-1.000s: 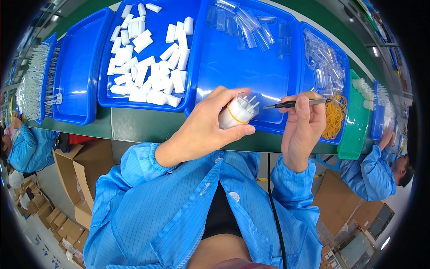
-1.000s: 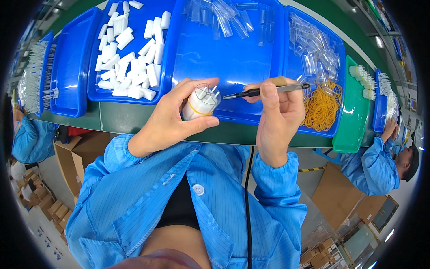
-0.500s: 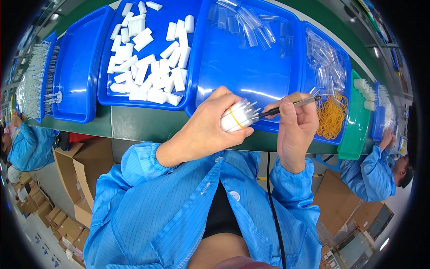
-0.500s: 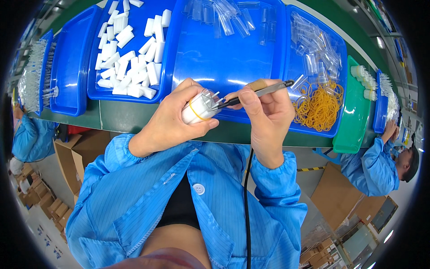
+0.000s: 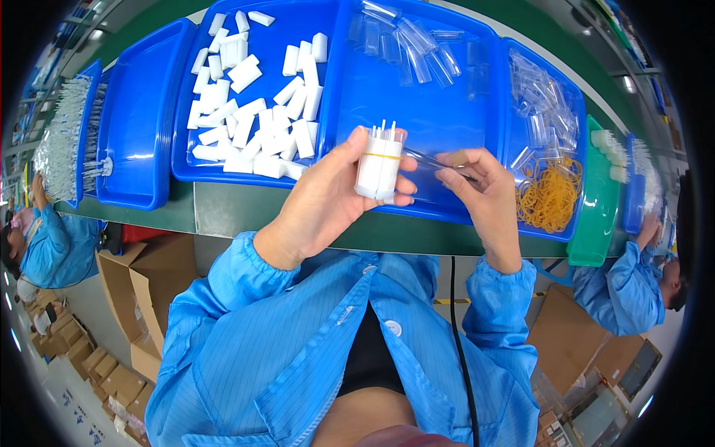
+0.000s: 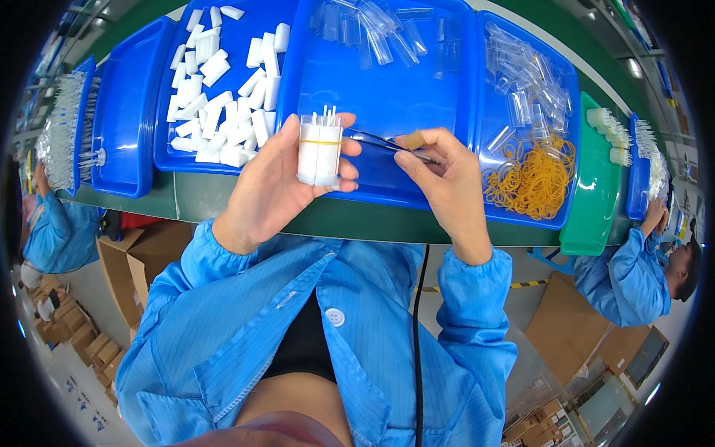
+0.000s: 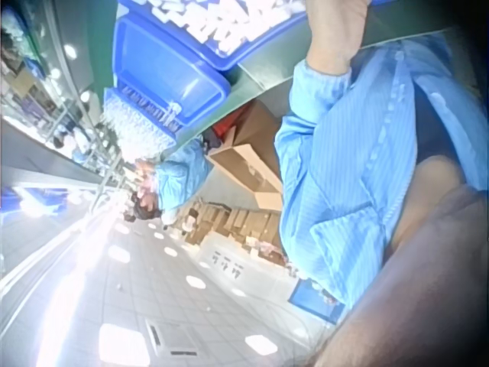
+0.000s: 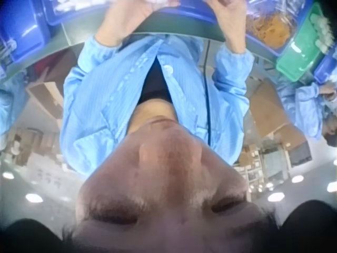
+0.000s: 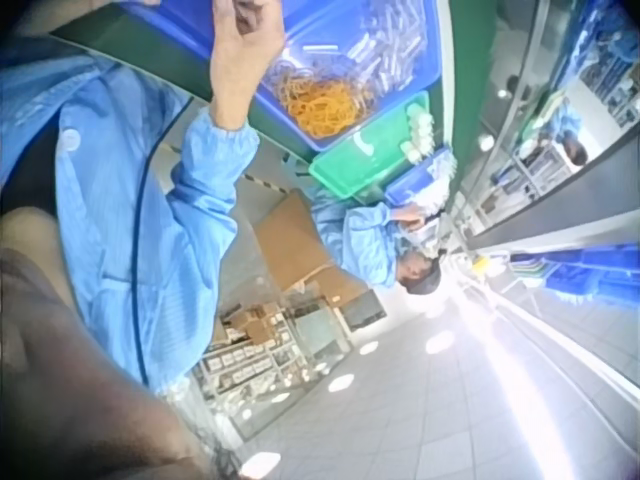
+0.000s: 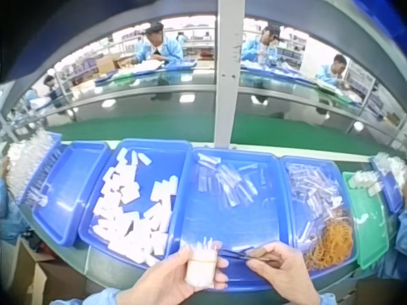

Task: The person assembles components by inserting white parts into clear plastic sleeves, bundling the pieces together with a rubber band, and adjusting them using a metal tool.

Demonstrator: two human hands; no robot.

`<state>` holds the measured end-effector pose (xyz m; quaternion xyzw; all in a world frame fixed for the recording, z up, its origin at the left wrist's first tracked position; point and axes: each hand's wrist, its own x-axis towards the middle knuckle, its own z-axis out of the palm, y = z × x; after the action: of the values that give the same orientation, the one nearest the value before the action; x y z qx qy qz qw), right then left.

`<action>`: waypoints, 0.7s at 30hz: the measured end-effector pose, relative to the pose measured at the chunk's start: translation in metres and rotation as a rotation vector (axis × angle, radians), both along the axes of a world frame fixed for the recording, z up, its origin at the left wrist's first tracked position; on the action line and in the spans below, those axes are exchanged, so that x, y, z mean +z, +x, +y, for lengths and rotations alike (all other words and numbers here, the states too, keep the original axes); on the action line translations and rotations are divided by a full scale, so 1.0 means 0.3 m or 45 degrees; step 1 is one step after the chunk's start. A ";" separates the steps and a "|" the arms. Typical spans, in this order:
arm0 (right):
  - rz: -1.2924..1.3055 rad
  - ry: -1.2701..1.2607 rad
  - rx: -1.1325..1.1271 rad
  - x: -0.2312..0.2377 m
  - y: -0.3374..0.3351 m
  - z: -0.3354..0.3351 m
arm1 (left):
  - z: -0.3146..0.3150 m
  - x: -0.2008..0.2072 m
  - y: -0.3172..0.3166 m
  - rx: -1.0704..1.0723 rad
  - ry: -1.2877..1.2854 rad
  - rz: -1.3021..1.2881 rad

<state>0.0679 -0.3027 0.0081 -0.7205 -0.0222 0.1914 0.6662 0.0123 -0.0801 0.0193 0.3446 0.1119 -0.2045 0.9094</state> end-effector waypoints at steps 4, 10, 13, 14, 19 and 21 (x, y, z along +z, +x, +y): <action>-0.685 -0.803 0.264 0.034 -0.012 -0.019 | -0.004 -0.002 0.013 0.059 -0.073 0.063; -1.109 -0.483 0.311 0.116 -0.065 0.079 | -0.041 0.010 -0.001 0.079 -0.032 -0.030; -1.110 -0.473 0.297 0.070 -0.065 0.087 | -0.054 0.003 -0.016 -0.012 -0.021 -0.091; -1.101 -0.441 0.279 0.065 -0.064 0.086 | -0.055 0.005 -0.018 -0.062 -0.031 -0.102; -0.955 -0.270 0.306 0.087 -0.057 0.043 | -0.011 -0.019 -0.050 0.010 0.564 -0.661; -0.962 -0.241 0.376 0.085 -0.059 0.032 | 0.021 -0.011 -0.045 -0.041 0.780 -0.831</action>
<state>0.0502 -0.2930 0.0336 -0.7871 -0.3505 0.0085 0.5074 -0.0013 -0.0739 0.0161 0.6461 -0.1309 -0.0565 0.7498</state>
